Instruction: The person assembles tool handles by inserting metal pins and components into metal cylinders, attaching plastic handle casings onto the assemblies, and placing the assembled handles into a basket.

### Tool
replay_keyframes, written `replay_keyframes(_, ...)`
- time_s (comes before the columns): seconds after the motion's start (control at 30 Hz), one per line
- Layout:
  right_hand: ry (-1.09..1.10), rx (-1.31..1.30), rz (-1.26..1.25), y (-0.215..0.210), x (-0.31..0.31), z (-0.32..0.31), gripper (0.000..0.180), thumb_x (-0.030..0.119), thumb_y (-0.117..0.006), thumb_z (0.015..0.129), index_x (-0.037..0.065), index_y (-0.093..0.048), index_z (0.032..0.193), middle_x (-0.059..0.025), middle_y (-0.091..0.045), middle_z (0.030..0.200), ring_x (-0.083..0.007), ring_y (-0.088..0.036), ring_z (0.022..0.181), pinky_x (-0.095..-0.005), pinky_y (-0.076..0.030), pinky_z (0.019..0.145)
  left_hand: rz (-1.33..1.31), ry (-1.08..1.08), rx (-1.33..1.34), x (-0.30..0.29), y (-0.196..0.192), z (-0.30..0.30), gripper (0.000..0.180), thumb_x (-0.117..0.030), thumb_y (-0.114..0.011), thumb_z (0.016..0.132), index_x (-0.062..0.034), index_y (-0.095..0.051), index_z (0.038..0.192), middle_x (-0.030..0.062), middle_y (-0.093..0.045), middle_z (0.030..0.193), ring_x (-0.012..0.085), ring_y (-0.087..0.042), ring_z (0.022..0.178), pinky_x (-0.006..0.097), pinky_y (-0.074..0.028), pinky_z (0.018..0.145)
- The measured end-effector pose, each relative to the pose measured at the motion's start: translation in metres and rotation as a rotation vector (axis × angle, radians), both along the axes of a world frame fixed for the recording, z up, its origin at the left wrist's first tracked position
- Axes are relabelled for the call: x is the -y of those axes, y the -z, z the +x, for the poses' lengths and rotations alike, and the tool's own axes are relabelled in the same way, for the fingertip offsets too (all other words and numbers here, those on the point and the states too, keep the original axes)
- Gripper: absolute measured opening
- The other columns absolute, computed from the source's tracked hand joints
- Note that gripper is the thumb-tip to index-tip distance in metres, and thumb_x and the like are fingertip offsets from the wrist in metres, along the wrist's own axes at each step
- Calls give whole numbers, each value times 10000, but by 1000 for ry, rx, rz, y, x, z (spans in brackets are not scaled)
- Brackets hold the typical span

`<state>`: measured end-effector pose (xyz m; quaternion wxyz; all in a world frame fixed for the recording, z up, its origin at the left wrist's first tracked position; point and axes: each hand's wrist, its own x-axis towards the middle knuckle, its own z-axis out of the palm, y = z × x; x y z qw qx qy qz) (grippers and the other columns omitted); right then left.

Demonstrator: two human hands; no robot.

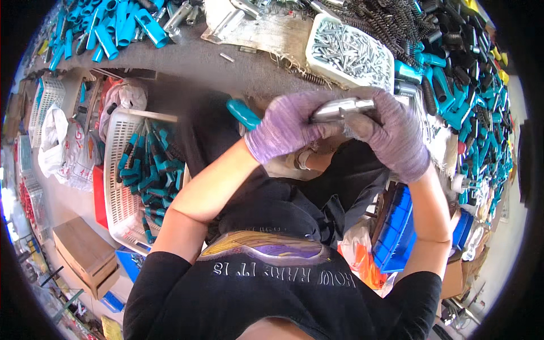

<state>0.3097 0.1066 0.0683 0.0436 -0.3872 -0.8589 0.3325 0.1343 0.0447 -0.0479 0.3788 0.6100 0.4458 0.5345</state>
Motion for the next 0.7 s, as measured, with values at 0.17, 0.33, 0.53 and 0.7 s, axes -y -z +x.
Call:
replay_keyframes(0.17, -353, 50, 269, 43, 39, 51, 871, 446, -783, 668, 36, -405, 1337, -210, -591, 1080, -391, -593, 965, -426, -478, 828, -256, 24, 1490, 31, 17, 13, 136, -171, -672, 835, -103, -555, 827, 10, -542, 740, 167, -546, 708, 412, -483, 836)
replay_keyframes(0.33, 190, -287, -687, 109, 98, 123, 765, 196, -810, 681, 49, -417, 1321, -136, -595, 1084, -206, -589, 1002, -339, -449, 891, -763, -176, 1812, 48, 96, 52, 186, -217, -658, 844, -63, -557, 817, 79, -592, 774, 226, -592, 760, 423, -486, 845)
replay_keyframes(0.53, 156, 364, -53, 153, 97, 70, 463, 226, -686, 766, 124, -535, 1191, -170, -639, 951, -340, -631, 866, -406, -501, 794, -1434, -5, 1548, 63, 200, 112, 242, -297, -524, 926, -86, -564, 1039, 122, -622, 950, 279, -595, 968, 459, -462, 920)
replay_keyframes(0.7, 159, 462, -119, 184, 81, 52, 446, 243, -685, 752, 148, -567, 1172, -166, -655, 950, -353, -630, 878, -431, -505, 781, -1437, 91, 1632, 66, 236, 117, 261, -304, -512, 939, -86, -538, 1079, 145, -611, 1011, 301, -576, 957, 443, -465, 893)
